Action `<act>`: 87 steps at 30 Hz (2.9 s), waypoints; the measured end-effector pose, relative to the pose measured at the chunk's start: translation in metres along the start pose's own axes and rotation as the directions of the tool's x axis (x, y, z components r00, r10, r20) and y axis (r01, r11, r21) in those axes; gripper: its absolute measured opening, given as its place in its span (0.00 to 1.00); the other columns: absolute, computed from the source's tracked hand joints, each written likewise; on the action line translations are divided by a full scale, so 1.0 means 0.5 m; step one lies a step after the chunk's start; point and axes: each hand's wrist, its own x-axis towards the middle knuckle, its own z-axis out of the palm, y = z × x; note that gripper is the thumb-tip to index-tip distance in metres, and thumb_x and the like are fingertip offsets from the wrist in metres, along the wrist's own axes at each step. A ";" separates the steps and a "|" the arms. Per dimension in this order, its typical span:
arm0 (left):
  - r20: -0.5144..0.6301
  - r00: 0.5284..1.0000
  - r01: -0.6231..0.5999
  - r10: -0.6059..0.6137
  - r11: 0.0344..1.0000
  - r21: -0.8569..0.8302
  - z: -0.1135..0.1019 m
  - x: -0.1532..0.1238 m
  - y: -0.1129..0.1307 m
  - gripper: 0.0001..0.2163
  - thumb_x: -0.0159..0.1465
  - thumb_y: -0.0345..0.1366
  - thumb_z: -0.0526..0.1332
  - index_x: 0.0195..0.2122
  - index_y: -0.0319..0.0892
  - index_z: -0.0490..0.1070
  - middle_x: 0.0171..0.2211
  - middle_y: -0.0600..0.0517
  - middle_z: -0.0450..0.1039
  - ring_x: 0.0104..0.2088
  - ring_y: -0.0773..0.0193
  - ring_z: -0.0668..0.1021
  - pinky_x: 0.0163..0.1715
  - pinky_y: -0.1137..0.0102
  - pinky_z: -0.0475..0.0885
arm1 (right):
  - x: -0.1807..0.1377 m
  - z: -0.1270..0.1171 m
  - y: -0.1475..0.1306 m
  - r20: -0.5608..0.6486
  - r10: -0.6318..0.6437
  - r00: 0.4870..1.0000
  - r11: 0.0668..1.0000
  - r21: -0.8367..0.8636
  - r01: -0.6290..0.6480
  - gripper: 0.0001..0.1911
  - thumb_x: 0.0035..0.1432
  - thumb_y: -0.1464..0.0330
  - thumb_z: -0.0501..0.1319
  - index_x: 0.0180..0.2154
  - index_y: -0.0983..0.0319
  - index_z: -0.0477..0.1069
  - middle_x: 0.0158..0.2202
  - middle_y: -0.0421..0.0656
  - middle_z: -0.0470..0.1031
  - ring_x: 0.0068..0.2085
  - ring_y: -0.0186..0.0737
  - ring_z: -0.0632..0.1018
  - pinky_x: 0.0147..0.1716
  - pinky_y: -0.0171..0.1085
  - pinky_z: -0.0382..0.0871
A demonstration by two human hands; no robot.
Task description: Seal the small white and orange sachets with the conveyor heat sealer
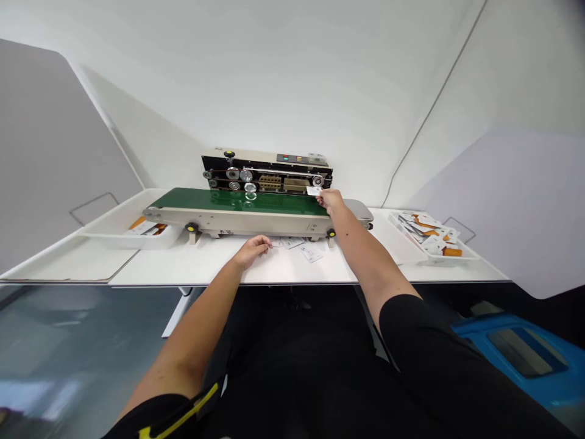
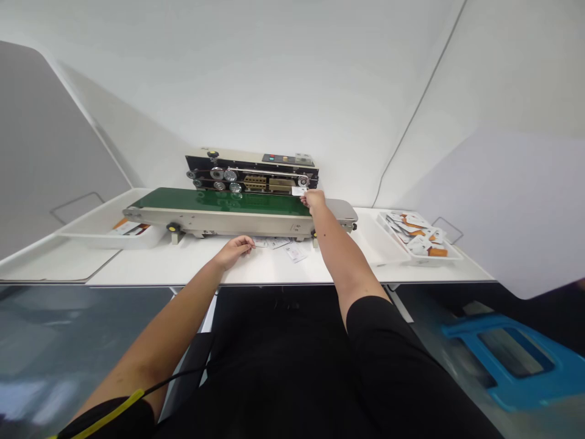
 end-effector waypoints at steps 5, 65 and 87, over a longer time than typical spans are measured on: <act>-0.001 1.000 -0.012 0.012 1.000 -0.006 0.001 -0.002 0.007 0.12 0.55 0.42 0.72 0.35 0.42 0.75 0.32 0.52 0.77 0.28 0.67 0.72 0.28 0.72 0.63 | -0.020 0.018 -0.006 0.052 -0.058 0.997 0.998 -0.033 0.060 0.03 0.63 0.73 0.66 0.34 0.65 0.73 0.25 0.40 0.74 0.25 0.31 0.75 0.28 0.29 0.73; 0.029 1.000 -0.015 0.012 0.994 0.106 0.024 -0.010 0.036 0.16 0.56 0.46 0.74 0.40 0.42 0.78 0.36 0.49 0.79 0.30 0.64 0.74 0.33 0.69 0.69 | -0.291 -0.030 0.321 0.391 -0.157 0.907 0.985 -0.007 0.174 0.10 0.56 0.66 0.59 0.42 0.56 0.69 0.29 0.34 0.72 0.27 0.34 0.74 0.26 0.30 0.67; 0.269 0.959 0.026 -0.093 0.970 0.242 0.028 -0.009 0.021 0.23 0.55 0.46 0.78 0.47 0.39 0.79 0.29 0.53 0.78 0.29 0.64 0.77 0.33 0.69 0.71 | -0.285 -0.026 0.334 0.741 -0.164 0.651 0.951 -0.057 0.305 0.15 0.59 0.65 0.69 0.48 0.59 0.76 0.38 0.40 0.80 0.38 0.38 0.81 0.34 0.32 0.75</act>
